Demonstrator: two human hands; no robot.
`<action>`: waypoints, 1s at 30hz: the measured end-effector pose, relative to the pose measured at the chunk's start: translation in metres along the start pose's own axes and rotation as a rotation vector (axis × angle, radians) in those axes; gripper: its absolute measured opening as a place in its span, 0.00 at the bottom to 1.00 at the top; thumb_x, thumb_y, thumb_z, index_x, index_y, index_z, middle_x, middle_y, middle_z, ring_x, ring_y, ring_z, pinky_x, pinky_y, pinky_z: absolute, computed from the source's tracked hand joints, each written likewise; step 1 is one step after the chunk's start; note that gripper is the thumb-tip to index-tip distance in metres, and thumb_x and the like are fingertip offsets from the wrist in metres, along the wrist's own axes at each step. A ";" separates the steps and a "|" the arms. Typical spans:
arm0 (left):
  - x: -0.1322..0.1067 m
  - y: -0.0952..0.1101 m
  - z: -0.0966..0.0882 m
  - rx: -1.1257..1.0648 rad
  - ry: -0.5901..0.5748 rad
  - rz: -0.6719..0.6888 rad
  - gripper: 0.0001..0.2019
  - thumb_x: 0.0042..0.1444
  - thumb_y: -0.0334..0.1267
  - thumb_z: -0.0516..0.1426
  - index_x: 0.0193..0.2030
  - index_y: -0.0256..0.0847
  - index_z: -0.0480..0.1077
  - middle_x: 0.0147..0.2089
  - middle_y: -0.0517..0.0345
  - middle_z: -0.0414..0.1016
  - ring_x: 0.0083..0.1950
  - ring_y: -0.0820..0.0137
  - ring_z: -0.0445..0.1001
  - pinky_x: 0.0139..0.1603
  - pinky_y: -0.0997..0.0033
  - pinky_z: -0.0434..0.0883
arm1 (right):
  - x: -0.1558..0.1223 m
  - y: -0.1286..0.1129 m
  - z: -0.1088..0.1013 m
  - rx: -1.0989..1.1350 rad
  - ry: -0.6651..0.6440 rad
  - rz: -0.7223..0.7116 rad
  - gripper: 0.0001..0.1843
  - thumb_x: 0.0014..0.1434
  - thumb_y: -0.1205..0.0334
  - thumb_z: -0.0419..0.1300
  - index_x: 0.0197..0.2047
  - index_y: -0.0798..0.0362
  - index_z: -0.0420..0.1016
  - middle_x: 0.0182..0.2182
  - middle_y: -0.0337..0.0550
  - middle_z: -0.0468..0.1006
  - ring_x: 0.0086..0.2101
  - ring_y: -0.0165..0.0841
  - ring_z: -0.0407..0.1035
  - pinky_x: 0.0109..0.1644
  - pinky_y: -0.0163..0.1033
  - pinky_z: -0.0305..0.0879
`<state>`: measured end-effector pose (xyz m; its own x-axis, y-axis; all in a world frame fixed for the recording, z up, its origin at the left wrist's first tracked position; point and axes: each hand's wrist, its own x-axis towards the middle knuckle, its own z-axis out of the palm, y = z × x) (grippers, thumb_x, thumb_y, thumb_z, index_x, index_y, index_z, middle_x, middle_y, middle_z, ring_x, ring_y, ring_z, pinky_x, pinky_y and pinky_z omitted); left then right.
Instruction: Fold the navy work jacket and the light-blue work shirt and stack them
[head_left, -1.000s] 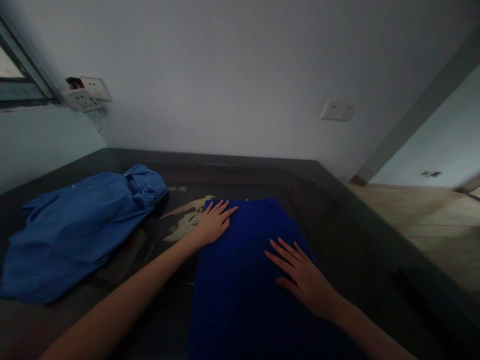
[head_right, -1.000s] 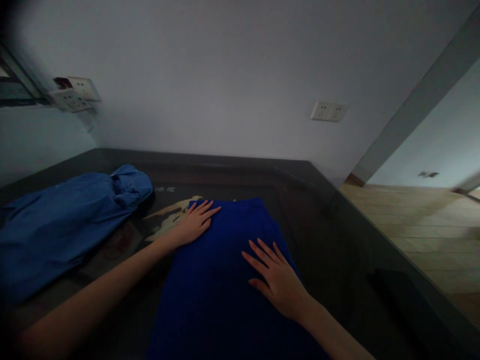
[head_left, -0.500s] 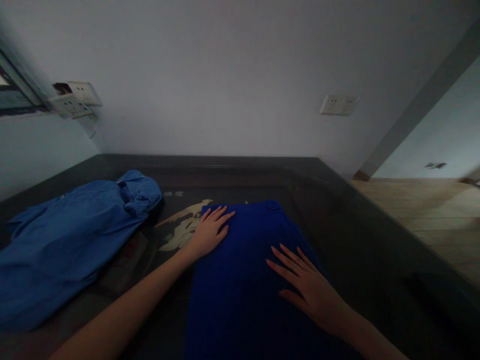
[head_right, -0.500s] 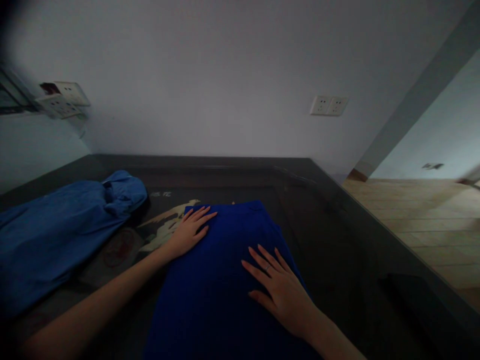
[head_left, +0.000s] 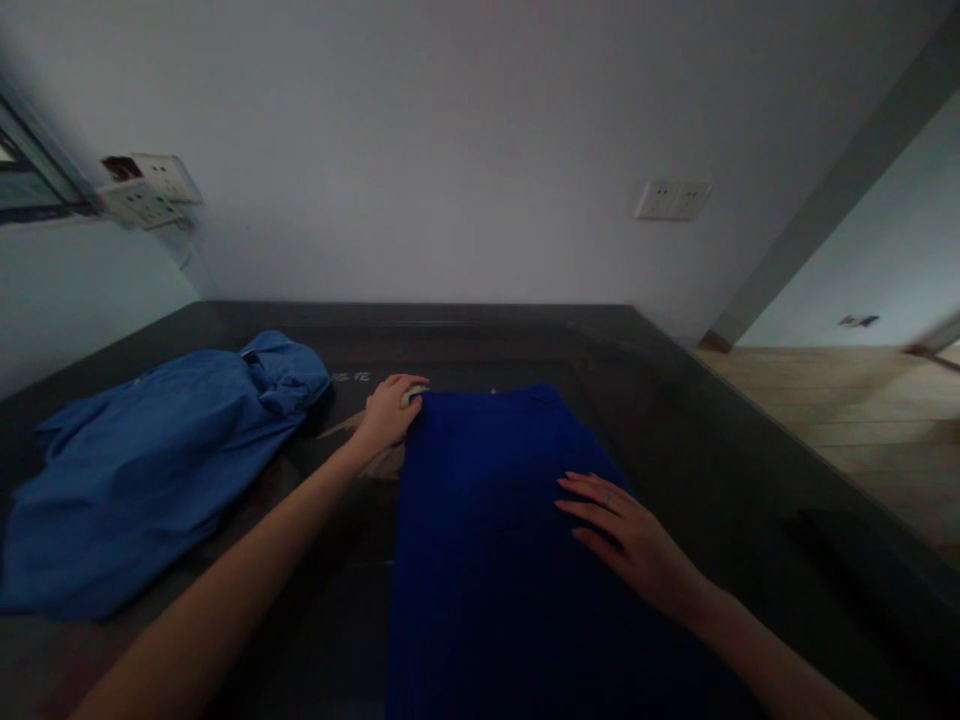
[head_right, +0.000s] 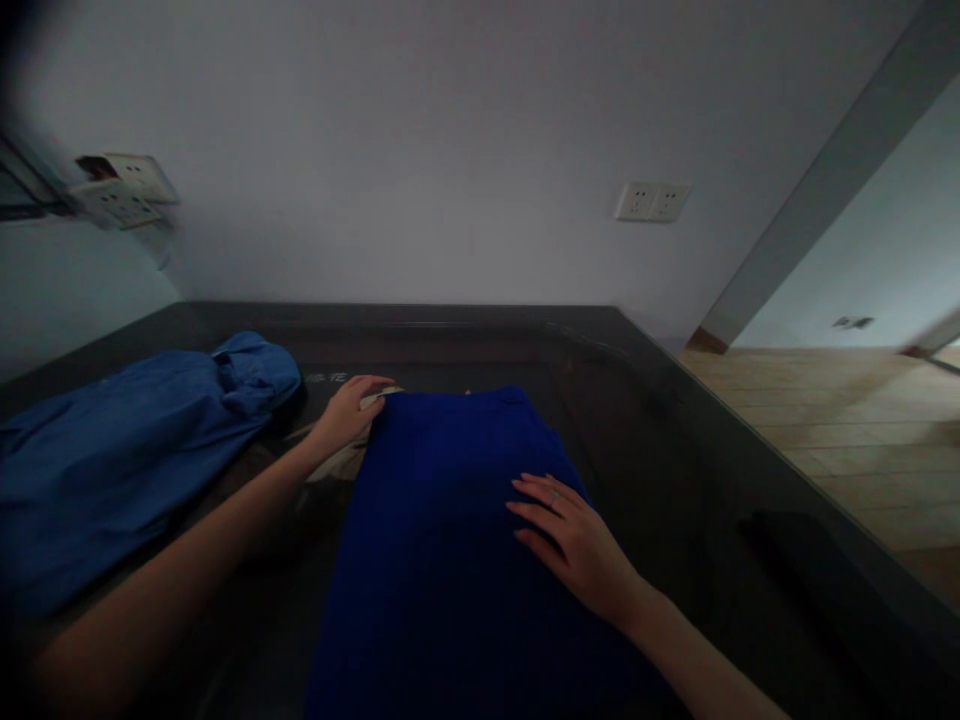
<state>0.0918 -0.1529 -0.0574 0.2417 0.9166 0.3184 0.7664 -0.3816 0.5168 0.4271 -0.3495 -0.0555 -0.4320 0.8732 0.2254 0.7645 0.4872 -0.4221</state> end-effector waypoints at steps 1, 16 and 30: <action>0.002 -0.006 -0.003 0.039 -0.025 -0.048 0.17 0.56 0.35 0.52 0.52 0.42 0.69 0.53 0.51 0.72 0.56 0.61 0.69 0.58 0.57 0.65 | -0.001 -0.001 -0.004 0.013 0.041 0.018 0.17 0.65 0.55 0.52 0.54 0.45 0.74 0.57 0.44 0.71 0.58 0.40 0.62 0.62 0.53 0.59; 0.003 -0.020 0.003 0.283 -0.250 -0.240 0.21 0.61 0.50 0.48 0.46 0.36 0.73 0.50 0.39 0.73 0.54 0.52 0.70 0.54 0.56 0.65 | -0.084 0.011 -0.037 -0.036 0.321 0.812 0.30 0.51 0.34 0.51 0.36 0.49 0.80 0.33 0.47 0.82 0.32 0.46 0.76 0.37 0.47 0.71; -0.001 0.001 0.006 -0.442 -0.204 -0.390 0.15 0.57 0.38 0.56 0.49 0.38 0.60 0.45 0.47 0.75 0.39 0.66 0.76 0.37 0.69 0.71 | -0.086 -0.009 -0.002 -0.095 0.160 0.862 0.31 0.53 0.33 0.49 0.37 0.52 0.75 0.41 0.54 0.79 0.44 0.49 0.73 0.50 0.52 0.67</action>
<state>0.0960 -0.1535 -0.0617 0.1356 0.9861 -0.0960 0.5128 0.0131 0.8584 0.4584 -0.4293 -0.0693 0.3802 0.9248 -0.0147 0.8330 -0.3493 -0.4292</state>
